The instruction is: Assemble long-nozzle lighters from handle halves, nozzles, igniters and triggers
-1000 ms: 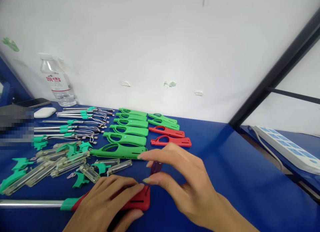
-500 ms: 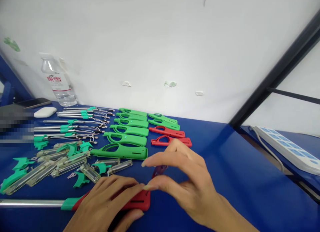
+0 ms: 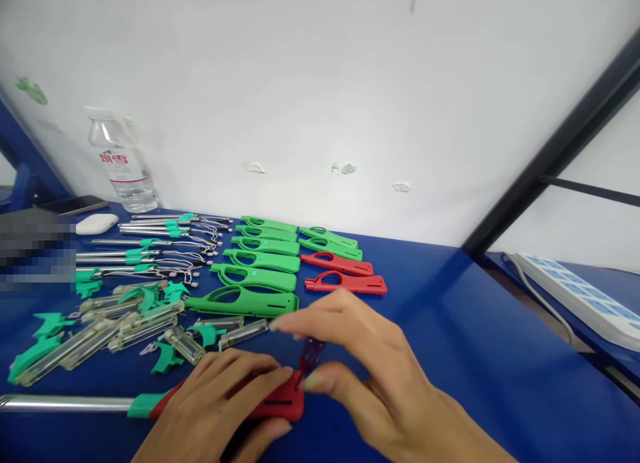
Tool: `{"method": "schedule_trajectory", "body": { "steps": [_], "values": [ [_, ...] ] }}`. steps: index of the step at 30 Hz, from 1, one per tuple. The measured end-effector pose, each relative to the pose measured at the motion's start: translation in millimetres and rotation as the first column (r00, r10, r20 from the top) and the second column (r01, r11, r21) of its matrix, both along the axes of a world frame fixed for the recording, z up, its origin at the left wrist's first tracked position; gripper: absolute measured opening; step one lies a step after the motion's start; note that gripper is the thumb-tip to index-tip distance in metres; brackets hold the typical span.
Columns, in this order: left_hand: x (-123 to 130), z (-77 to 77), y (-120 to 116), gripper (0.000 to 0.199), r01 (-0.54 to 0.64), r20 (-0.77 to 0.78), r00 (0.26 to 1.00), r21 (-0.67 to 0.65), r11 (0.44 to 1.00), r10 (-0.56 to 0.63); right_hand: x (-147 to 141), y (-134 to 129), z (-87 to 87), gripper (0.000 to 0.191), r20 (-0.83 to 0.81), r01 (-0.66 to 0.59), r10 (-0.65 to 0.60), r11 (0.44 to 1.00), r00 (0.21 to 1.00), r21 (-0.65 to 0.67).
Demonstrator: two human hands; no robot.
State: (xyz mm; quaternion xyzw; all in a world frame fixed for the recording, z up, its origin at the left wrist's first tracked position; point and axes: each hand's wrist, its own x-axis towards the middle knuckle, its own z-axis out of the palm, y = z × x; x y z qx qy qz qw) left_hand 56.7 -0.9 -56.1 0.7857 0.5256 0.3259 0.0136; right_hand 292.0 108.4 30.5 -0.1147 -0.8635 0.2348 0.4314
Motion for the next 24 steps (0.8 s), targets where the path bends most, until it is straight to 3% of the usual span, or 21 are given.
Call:
{"method": "schedule_trajectory", "body": {
  "steps": [2,4,9,12,15,18,21,24],
  "values": [
    [0.1,0.1,0.5,0.029,0.003,-0.004,1.000,0.004,1.000,-0.003,1.7,-2.6,-1.3,0.049,0.074,-0.002,0.007,0.998,0.997,-0.071],
    [0.1,0.2,0.9,0.029,0.010,-0.014,1.000,0.012,1.000,-0.010,1.5,-3.9,-5.0,0.059,0.049,0.005,0.001,0.992,0.999,-0.127],
    [-0.7,-0.4,1.0,0.029,0.004,-0.022,1.000,0.031,1.000,-0.003,-2.1,0.0,-7.0,0.029,-0.097,0.028,-0.034,0.998,0.995,-0.053],
    [-1.2,-0.8,0.3,0.029,0.009,-0.032,0.999,0.026,1.000,-0.008,-0.8,0.0,-1.7,0.030,-0.051,-0.007,0.005,0.999,0.999,-0.034],
    [-1.2,-0.5,-1.1,0.028,0.005,-0.027,1.000,0.013,1.000,-0.004,0.4,-3.0,0.9,0.048,-0.010,-0.051,0.051,0.973,0.999,-0.227],
    [-0.5,-0.3,-1.4,0.028,0.005,-0.024,1.000,0.023,1.000,-0.004,-2.5,-3.7,0.5,0.041,-0.090,-0.099,0.068,0.912,0.994,-0.397],
    [0.3,-0.8,0.6,0.028,-0.001,-0.032,0.999,0.025,1.000,0.002,-6.8,-1.6,1.9,0.017,-0.141,-0.061,0.021,0.955,0.990,-0.291],
    [0.5,-1.9,3.3,0.030,0.011,-0.038,0.999,0.019,1.000,-0.010,-7.0,-0.5,4.8,0.012,-0.131,-0.047,0.025,0.985,0.991,-0.166]
  ]
}}
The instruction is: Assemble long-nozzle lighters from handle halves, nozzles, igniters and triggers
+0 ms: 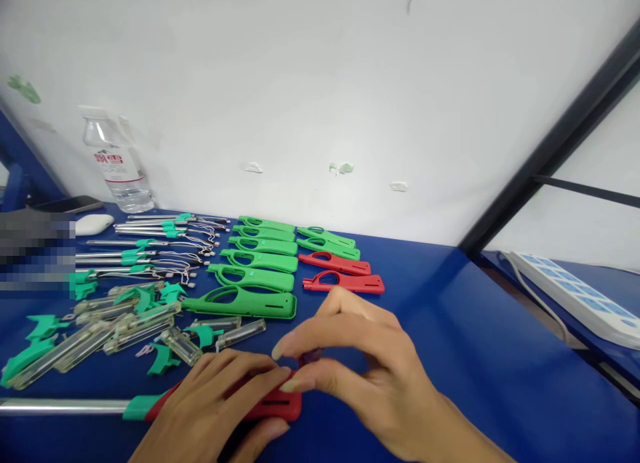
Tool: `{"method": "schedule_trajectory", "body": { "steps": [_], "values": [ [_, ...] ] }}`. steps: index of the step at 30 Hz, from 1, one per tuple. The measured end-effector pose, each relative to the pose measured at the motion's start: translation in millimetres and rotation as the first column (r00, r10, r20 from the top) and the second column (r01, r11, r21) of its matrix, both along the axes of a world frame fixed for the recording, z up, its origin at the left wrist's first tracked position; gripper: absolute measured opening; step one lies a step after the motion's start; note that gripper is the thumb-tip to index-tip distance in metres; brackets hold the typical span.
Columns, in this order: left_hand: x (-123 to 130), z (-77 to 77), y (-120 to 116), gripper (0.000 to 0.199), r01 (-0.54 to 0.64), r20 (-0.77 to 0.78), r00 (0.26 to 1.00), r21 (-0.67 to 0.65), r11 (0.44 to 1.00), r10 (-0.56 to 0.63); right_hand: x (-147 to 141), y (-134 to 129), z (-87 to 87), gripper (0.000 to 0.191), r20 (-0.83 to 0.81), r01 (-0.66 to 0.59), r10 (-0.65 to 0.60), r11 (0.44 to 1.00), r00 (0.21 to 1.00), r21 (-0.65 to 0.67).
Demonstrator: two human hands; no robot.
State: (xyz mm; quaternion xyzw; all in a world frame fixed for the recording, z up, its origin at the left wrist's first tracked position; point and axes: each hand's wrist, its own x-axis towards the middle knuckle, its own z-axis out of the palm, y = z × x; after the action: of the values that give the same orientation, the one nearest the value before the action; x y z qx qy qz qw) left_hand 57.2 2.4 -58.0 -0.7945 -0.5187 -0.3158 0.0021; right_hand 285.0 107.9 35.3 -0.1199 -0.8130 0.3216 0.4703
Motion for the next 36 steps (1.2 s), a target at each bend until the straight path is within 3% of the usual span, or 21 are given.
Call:
{"method": "schedule_trajectory", "body": {
  "steps": [6,9,14,21,26,30,36],
  "values": [
    [-1.6,-0.2,-1.5,0.028,-0.005,0.017,1.000,-0.011,1.000,0.005,6.1,-3.5,0.3,0.039,0.089,-0.042,0.052,0.992,0.995,-0.115],
    [-2.0,0.6,-3.3,0.028,0.000,0.017,1.000,-0.003,1.000,0.000,3.7,-4.5,0.0,0.031,0.030,-0.054,0.062,0.976,0.998,-0.210],
    [0.0,0.0,-4.1,0.029,-0.023,0.036,0.999,-0.014,1.000,0.023,-2.1,-3.9,1.5,0.007,-0.016,0.020,-0.022,0.991,1.000,-0.131],
    [-1.6,0.0,-3.6,0.028,-0.005,0.028,1.000,-0.009,1.000,0.005,-1.0,-5.0,0.6,0.009,0.002,0.089,-0.089,0.991,0.996,-0.096],
    [-1.1,0.0,-3.0,0.026,-0.020,0.050,0.999,0.006,1.000,0.019,3.4,-1.8,1.2,0.007,-0.011,0.132,-0.136,0.977,0.991,-0.167],
    [-1.4,-1.2,-1.5,0.026,-0.004,0.017,1.000,0.033,0.999,0.003,4.3,7.3,-0.1,0.006,-0.136,0.268,-0.294,0.946,0.946,-0.181],
    [-1.9,-3.4,-3.3,0.026,-0.009,-0.013,1.000,0.045,0.999,0.010,-0.3,15.3,-3.8,0.011,0.071,0.424,-0.418,0.900,0.906,-0.102]
  ]
}}
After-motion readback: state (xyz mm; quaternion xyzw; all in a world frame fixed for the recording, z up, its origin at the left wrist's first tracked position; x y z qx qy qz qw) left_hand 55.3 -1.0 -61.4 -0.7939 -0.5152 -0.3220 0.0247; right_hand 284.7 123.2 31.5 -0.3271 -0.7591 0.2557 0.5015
